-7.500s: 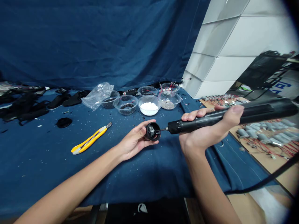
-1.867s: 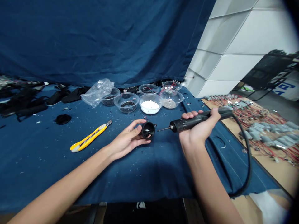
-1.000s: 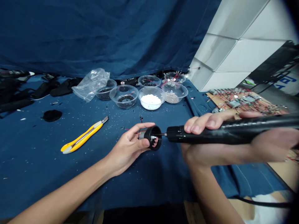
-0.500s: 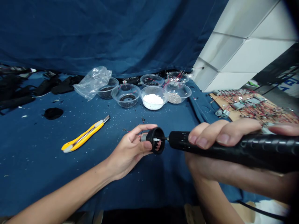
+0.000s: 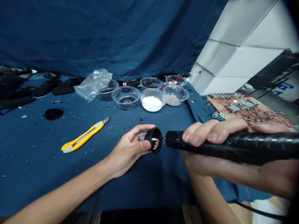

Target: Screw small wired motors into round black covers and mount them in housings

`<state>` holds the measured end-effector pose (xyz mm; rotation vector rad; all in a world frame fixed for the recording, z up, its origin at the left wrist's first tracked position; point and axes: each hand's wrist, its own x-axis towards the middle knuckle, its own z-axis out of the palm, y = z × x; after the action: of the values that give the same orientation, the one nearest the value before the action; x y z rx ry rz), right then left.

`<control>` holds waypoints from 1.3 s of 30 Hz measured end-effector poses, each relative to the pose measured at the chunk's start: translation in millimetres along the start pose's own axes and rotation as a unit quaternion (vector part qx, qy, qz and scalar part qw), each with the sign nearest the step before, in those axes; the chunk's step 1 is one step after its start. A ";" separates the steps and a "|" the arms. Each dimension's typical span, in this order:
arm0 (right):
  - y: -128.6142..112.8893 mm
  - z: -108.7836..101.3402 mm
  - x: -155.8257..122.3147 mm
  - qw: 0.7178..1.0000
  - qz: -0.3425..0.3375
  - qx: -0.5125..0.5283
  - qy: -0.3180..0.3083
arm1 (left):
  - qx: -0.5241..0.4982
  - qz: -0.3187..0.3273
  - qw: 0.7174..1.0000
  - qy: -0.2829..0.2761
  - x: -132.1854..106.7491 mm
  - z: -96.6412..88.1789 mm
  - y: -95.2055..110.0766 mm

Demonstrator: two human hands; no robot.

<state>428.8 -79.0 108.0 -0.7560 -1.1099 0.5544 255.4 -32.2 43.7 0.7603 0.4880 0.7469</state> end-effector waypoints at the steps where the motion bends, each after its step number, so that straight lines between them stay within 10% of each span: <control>1: 1.6 3.7 -0.8 0.999 -0.047 0.011 0.018 | -0.001 -0.001 1.000 -0.001 0.0 -0.1 0.0; 7: 5.2 12.8 3.3 0.986 -0.107 0.010 0.127 | 0.022 -0.004 1.000 -0.003 1.5 -3.1 1.7; 10: 17.2 6.1 16.7 0.966 -0.127 0.035 0.223 | 0.206 0.029 0.978 0.005 8.7 -13.4 9.1; 16: 84.7 -26.8 39.2 0.925 0.070 0.029 0.372 | 0.689 0.116 0.710 -0.083 38.8 -43.6 25.0; 20: 121.1 -40.6 30.0 0.900 0.252 -0.013 0.356 | 0.766 0.149 0.610 -0.134 50.1 -51.8 22.9; 27: 93.9 -37.8 -17.6 0.894 0.371 -0.082 0.236 | 0.766 0.211 0.607 -0.028 7.7 -46.3 17.7; 29: 79.7 -32.8 -26.7 0.916 0.296 -0.187 0.196 | 0.779 0.201 0.593 -0.021 -8.5 -44.5 12.3; 32: 67.8 -21.9 -25.3 0.942 0.118 -0.308 -0.058 | 0.810 0.179 0.556 -0.061 -20.2 -43.8 -1.2; 35: 73.2 -11.2 -13.4 0.867 0.020 -0.386 -0.314 | 0.839 0.187 0.506 -0.074 -18.2 -45.4 -14.2; 39: 100.2 -4.7 -2.4 0.807 0.002 -0.426 -0.409 | 0.848 0.203 0.483 -0.084 -12.5 -47.4 -19.8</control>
<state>429.5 -18.6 27.9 -1.3479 -2.2420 0.3585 225.5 -30.8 0.1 2.9173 0.8162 0.3475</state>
